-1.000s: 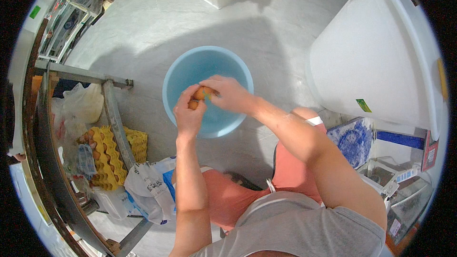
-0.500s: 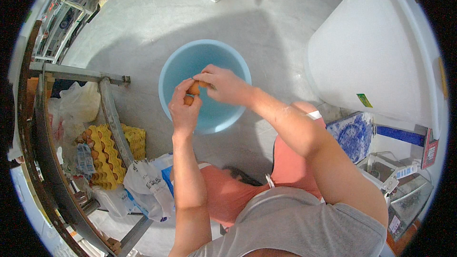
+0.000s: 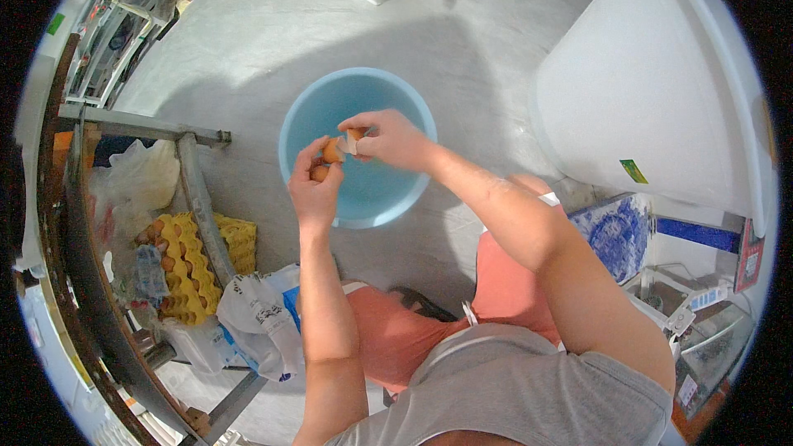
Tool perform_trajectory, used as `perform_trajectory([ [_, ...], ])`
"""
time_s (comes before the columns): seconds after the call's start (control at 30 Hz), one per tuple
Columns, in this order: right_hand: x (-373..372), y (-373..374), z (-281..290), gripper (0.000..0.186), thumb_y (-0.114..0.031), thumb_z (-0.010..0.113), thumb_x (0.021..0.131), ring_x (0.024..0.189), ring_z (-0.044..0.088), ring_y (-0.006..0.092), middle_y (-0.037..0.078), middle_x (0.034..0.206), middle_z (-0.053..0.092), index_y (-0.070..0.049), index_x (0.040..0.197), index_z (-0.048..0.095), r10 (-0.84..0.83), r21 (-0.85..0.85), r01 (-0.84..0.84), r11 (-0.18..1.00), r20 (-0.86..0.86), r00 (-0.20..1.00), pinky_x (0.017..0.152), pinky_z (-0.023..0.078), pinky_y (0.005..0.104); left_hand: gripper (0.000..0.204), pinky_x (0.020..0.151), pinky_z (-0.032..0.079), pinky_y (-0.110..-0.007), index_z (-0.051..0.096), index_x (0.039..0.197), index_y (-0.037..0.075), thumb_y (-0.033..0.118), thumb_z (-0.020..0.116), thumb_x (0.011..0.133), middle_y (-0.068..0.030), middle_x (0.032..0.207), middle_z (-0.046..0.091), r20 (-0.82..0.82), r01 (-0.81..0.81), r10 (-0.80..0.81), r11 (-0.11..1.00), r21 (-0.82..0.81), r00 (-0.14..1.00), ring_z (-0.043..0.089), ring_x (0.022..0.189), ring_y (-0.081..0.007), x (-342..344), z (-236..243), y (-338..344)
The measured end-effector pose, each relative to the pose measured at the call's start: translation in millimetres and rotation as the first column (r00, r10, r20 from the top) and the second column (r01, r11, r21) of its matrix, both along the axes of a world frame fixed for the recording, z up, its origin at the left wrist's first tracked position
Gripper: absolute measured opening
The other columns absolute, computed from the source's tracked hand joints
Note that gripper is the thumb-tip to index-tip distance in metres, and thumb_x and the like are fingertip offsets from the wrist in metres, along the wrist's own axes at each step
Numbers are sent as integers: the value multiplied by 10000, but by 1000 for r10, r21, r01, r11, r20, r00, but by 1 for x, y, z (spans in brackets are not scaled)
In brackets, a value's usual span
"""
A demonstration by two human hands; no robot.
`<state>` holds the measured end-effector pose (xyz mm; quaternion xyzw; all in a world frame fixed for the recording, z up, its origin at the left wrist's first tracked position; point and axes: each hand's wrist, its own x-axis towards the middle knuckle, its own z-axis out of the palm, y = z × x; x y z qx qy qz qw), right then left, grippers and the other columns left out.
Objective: The person scoops water from a large white bucket into a blue basin using a yellow scoop, then cracks several eggs into the basin. The person carries the basin to a work table and places a large container of dough onto a dough sheeter.
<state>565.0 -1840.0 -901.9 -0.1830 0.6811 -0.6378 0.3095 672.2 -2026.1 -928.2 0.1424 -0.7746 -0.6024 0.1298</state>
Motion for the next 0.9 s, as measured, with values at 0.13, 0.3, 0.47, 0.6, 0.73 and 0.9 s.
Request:
perform_trajectory([
  [0.13, 5, -6, 3, 567, -231, 797, 937, 910, 723, 169, 146, 1168, 731, 83, 1387, 657, 2, -39, -1, 999, 17, 1000, 828, 593, 317, 428, 845, 588, -286, 721, 1331, 59, -22, 746, 911, -80, 1222, 760, 123, -3, -20, 983, 185, 992, 717, 1011, -128, 2, 0, -6],
  [0.3, 13, -3, -2, 430, -259, 804, 966, 967, 706, 151, 105, 1144, 740, 11, 1279, 682, -71, -4, 71, 997, -67, 995, 829, 579, 318, 407, 762, 573, -272, 718, 1322, 37, 35, 764, 918, -78, 1118, 759, 30, 42, -54, 949, 312, 998, 693, 894, -109, -5, 0, 0],
  [0.47, 15, -5, -14, 395, -234, 781, 990, 1003, 693, 133, 62, 1130, 742, -17, 1307, 692, -46, 15, 48, 999, -107, 993, 878, 563, 307, 428, 727, 569, -288, 698, 1350, 32, 83, 778, 933, -81, 1163, 746, 73, 29, -81, 840, 542, 994, 695, 959, -143, 0, 11, -1],
  [0.6, 24, -18, -3, 430, -226, 725, 1028, 964, 672, 119, 41, 1138, 713, -24, 1403, 667, -41, 17, 43, 999, -94, 995, 824, 541, 286, 448, 782, 599, -339, 665, 1399, 45, 101, 752, 963, -90, 1246, 728, 39, 20, -63, 733, 680, 997, 719, 1026, -196, 9, 7, -13],
  [0.73, 29, -13, 10, 459, -229, 680, 1054, 944, 651, 110, 34, 1141, 677, -16, 1458, 632, -105, 22, 107, 994, -76, 992, 768, 511, 272, 490, 758, 595, -345, 594, 1460, 69, 110, 726, 990, -83, 1253, 679, 15, -34, 40, 510, 859, 999, 696, 954, -199, 19, 23, -27],
  [0.9, 24, -9, 6, 486, -230, 672, 1054, 925, 639, 112, 32, 1129, 668, -6, 1481, 608, -126, 24, 128, 992, -62, 990, 742, 499, 276, 456, 733, 583, -354, 579, 1430, 92, 119, 722, 998, -72, 1187, 647, -19, -158, 402, 404, 901, 916, 666, 934, -207, 58, 50, -96],
])
